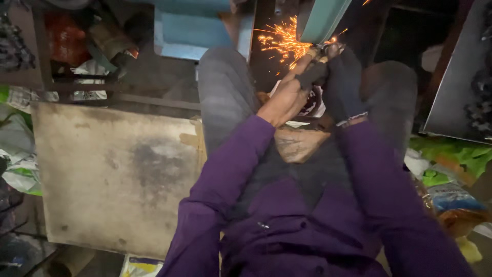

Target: The person sits on the floor at a bench grinder and grinds small metal workpieces against the spinning wheel, producing sparks. They periodically dip or place the workpieces into a container on their lap and pick up new pieces, repeating the grinding cycle.

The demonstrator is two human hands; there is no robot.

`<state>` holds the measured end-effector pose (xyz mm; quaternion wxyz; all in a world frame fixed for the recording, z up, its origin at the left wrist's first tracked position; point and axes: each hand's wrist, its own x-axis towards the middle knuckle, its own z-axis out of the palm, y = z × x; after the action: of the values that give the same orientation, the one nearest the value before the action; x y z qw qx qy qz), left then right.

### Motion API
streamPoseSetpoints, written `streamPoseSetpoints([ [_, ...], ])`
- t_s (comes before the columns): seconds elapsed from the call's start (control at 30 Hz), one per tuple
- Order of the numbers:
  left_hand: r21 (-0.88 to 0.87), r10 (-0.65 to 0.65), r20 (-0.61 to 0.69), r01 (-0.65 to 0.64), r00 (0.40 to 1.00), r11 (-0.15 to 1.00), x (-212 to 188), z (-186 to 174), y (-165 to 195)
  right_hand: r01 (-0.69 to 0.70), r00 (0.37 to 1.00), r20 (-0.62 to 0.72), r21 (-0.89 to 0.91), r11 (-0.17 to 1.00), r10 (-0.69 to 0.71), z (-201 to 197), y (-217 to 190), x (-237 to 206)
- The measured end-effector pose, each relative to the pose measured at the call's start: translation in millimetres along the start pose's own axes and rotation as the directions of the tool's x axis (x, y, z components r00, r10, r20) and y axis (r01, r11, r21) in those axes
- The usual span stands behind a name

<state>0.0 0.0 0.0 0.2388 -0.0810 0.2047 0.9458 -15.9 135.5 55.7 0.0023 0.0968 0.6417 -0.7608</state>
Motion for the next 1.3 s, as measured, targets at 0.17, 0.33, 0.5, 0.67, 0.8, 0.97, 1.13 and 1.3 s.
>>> streamPoseSetpoints([
  [0.17,0.467,0.146,-0.093,-0.086,0.985,0.88,-4.9,4.8,14.9,0.357,0.929,0.248,-0.405,0.842,-0.275,-6.4,-6.5,-16.7],
  [0.33,0.756,0.373,-0.188,-0.108,0.908,0.645,4.5,6.5,20.0,-0.262,0.942,0.166,-0.177,0.949,0.291,14.2,-10.7,-17.9],
  [0.5,0.892,0.428,-0.257,0.043,0.867,0.449,5.5,5.7,20.1,-0.094,0.974,0.166,-0.308,0.947,0.151,20.2,-15.6,-11.6],
  [0.67,0.677,0.243,-0.31,0.034,0.919,0.735,17.1,4.4,34.3,-0.026,0.952,0.294,-0.215,0.976,0.09,19.5,-5.9,-7.1],
  [0.8,0.292,-0.026,-0.221,0.092,0.975,0.952,6.0,2.1,47.7,-0.222,0.909,0.294,-0.255,0.941,0.294,7.7,-11.1,-19.5],
  [0.97,0.336,0.034,-0.38,0.104,0.924,0.936,0.5,-3.6,36.8,0.316,0.947,0.155,-0.29,0.903,-0.282,19.5,-17.5,-40.4],
  [1.13,0.143,-0.002,-0.179,0.029,0.984,0.989,3.0,4.3,17.8,-0.162,0.987,0.051,0.29,0.943,0.154,7.3,-8.5,12.2],
  [1.3,0.256,-0.166,-0.176,0.208,0.97,0.944,-8.8,9.0,3.6,0.133,0.983,0.159,-0.291,0.947,-0.089,-48.4,-17.9,7.1],
])
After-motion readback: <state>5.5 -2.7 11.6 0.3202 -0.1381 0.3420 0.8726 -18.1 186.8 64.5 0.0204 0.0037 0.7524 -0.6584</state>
